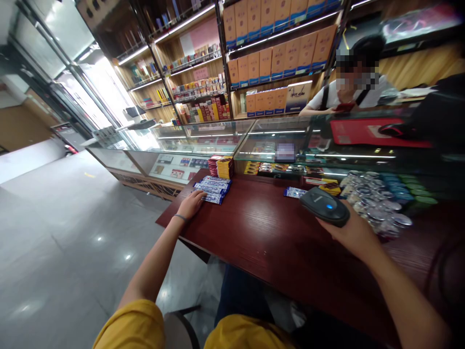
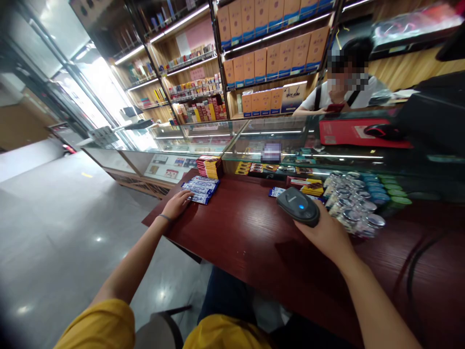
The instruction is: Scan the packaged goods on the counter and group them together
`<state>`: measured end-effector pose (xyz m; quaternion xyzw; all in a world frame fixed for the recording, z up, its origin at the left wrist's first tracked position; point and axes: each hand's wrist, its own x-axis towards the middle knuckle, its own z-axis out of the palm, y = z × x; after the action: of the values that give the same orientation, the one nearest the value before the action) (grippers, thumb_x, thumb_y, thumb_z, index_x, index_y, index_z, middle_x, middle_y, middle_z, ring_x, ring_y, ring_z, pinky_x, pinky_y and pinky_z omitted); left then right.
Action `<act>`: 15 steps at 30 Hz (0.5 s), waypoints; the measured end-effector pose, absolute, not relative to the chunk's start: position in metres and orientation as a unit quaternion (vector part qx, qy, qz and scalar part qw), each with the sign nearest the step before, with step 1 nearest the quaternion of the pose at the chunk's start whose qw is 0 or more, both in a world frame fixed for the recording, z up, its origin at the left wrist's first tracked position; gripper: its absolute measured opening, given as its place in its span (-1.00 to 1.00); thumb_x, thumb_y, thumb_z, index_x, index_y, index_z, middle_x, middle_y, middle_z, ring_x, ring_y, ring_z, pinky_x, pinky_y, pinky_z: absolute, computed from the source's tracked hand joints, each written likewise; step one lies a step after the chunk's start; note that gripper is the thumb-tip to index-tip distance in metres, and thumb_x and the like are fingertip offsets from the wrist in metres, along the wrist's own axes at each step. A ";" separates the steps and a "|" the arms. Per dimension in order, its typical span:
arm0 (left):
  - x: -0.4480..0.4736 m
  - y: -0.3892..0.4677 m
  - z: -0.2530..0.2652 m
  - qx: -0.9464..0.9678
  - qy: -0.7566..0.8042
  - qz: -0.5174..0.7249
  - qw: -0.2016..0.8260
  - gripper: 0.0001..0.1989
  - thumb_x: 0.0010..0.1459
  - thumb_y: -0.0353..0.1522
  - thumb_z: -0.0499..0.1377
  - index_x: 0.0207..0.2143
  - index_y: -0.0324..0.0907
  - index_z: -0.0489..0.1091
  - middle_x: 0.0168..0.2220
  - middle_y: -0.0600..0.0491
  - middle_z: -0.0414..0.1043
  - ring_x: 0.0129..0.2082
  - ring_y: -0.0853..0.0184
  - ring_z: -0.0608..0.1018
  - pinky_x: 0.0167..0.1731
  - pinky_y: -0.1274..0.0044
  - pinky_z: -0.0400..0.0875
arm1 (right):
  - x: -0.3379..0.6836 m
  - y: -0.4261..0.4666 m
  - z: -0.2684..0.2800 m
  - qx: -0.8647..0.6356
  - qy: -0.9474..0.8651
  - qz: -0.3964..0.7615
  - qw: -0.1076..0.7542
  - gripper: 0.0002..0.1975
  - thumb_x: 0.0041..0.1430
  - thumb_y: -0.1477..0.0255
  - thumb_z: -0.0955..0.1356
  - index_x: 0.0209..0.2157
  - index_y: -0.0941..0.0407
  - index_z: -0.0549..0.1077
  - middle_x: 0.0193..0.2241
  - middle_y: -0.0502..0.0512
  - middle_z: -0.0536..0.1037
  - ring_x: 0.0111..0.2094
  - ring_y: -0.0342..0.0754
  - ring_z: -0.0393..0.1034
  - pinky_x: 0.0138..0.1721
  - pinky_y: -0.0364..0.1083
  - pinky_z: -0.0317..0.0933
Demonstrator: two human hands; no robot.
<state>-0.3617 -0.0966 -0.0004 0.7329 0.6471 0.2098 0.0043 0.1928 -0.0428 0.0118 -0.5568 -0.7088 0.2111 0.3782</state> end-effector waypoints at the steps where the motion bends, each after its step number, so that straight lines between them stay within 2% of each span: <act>1: -0.361 -0.097 0.000 0.733 0.646 0.213 0.003 -0.62 0.27 -0.41 0.11 0.11 -0.03 0.48 0.18 -0.08 0.44 0.20 0.12 0.48 0.26 0.28 0.33 | 0.193 -0.043 0.012 -0.558 -0.709 0.214 0.375 -0.43 0.00 0.03 0.44 0.04 -0.08 0.40 -0.23 0.16 0.65 -0.35 0.28 0.58 -0.33 0.13 0.37; 9: -0.333 -0.089 -0.006 0.771 0.605 0.197 -0.037 -0.62 0.32 -0.40 0.09 0.15 -0.09 0.44 0.18 -0.10 0.44 0.21 0.15 0.48 0.24 0.27 0.39 | 0.193 -0.046 0.017 -0.543 -0.706 0.237 0.388 -0.42 0.08 0.06 0.44 0.09 -0.02 0.37 -0.17 0.16 0.65 -0.24 0.23 0.59 -0.34 0.04 0.38; 15: -0.278 -0.068 -0.006 0.805 0.557 0.201 -0.048 -0.59 0.31 -0.41 0.09 0.18 -0.11 0.42 0.22 -0.11 0.41 0.25 0.11 0.44 0.25 0.24 0.38 | 0.196 -0.047 0.023 -0.538 -0.697 0.230 0.414 -0.50 0.07 0.09 0.46 -0.02 0.03 0.40 -0.19 0.18 0.65 -0.13 0.26 0.58 -0.30 0.04 0.40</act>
<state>-0.2777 -0.0677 -0.0061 0.8046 0.5568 0.2009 -0.0476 0.1959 -0.0466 0.0230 -0.5383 -0.6974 0.2301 0.4135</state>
